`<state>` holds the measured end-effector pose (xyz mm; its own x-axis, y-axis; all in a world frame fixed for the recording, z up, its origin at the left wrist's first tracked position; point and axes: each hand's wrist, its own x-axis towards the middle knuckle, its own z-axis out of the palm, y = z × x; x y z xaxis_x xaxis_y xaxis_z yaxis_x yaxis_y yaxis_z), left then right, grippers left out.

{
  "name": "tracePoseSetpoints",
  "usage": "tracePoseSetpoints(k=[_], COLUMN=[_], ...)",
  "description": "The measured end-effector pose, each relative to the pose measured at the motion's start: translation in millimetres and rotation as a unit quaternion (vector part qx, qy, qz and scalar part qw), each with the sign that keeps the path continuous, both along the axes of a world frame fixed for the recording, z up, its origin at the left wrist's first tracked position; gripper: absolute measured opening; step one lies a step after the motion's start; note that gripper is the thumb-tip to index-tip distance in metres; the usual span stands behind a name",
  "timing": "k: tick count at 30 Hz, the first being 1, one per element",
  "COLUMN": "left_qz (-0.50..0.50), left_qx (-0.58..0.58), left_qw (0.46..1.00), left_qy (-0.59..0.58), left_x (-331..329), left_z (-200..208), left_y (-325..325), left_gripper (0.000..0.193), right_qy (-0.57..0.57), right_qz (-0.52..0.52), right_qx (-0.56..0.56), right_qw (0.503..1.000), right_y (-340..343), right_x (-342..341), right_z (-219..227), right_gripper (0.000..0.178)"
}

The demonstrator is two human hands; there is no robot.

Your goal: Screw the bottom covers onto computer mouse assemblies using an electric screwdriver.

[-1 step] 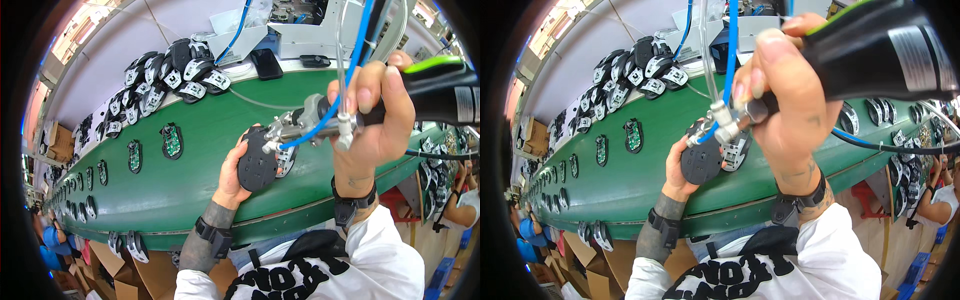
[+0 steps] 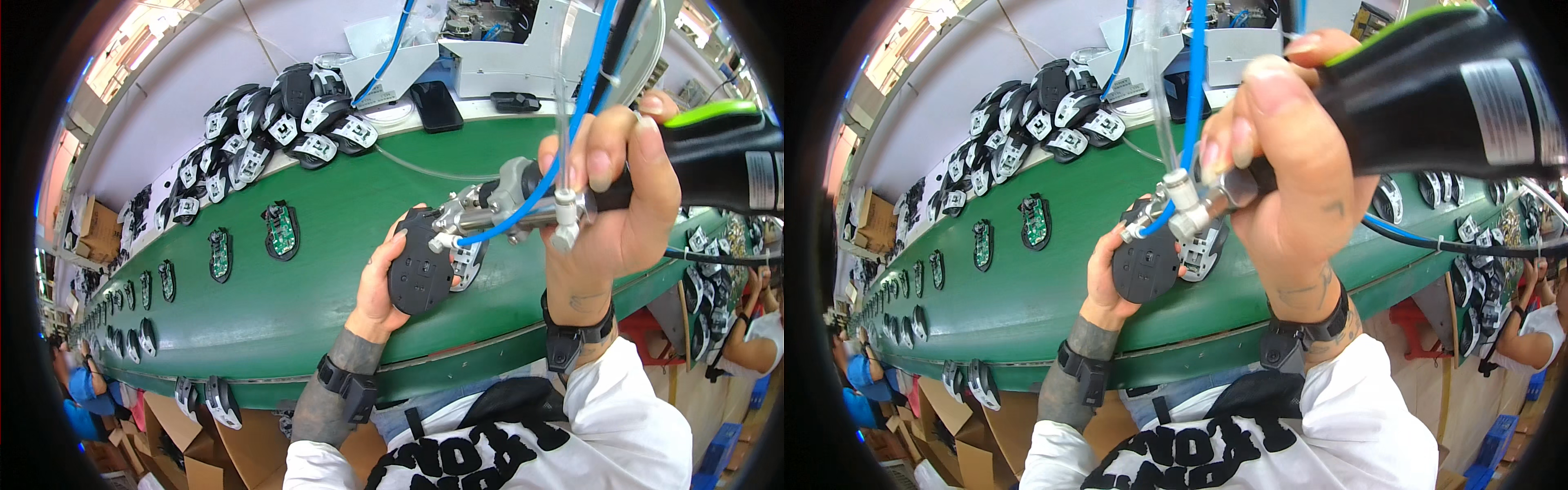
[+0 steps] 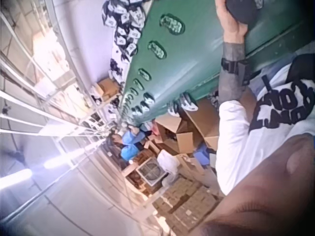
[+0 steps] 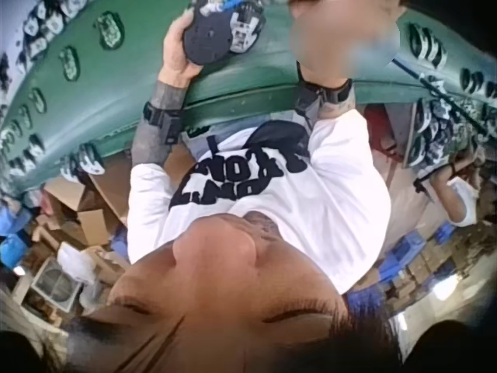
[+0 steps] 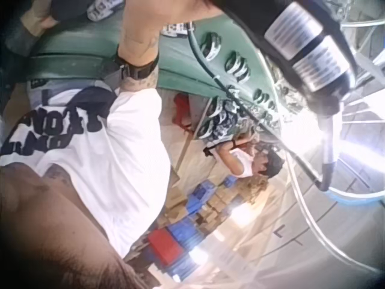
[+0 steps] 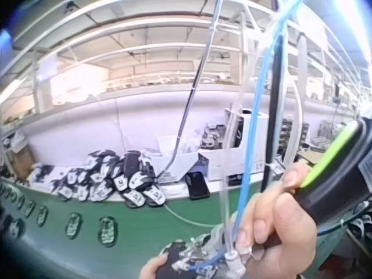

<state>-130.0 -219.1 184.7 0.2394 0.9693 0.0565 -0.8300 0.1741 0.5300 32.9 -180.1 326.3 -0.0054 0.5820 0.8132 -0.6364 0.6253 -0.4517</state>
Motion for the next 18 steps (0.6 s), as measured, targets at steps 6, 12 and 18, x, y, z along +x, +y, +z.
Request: tracePoseSetpoints(k=[6, 12, 18], left_qz=[0.191, 0.268, 0.252], left_qx=[-0.028, -0.011, 0.033], left_qw=[0.979, 0.963, 0.966], left_qy=[0.064, -0.016, -0.043], left_x=[-15, -39, -32], left_z=[-6, -6, -2], left_y=[8, 10, 5], left_gripper=[0.047, 0.045, 0.047], right_qy=[0.059, 0.017, -0.036], right_qz=[0.061, 0.125, 0.127], right_qx=[-0.017, 0.007, -0.002], right_qw=[0.996, 0.992, 0.991], right_y=[-22, -34, -32], right_x=[-4, -11, -24], right_z=[2, -4, -10], right_gripper=[0.03, 0.033, 0.03])
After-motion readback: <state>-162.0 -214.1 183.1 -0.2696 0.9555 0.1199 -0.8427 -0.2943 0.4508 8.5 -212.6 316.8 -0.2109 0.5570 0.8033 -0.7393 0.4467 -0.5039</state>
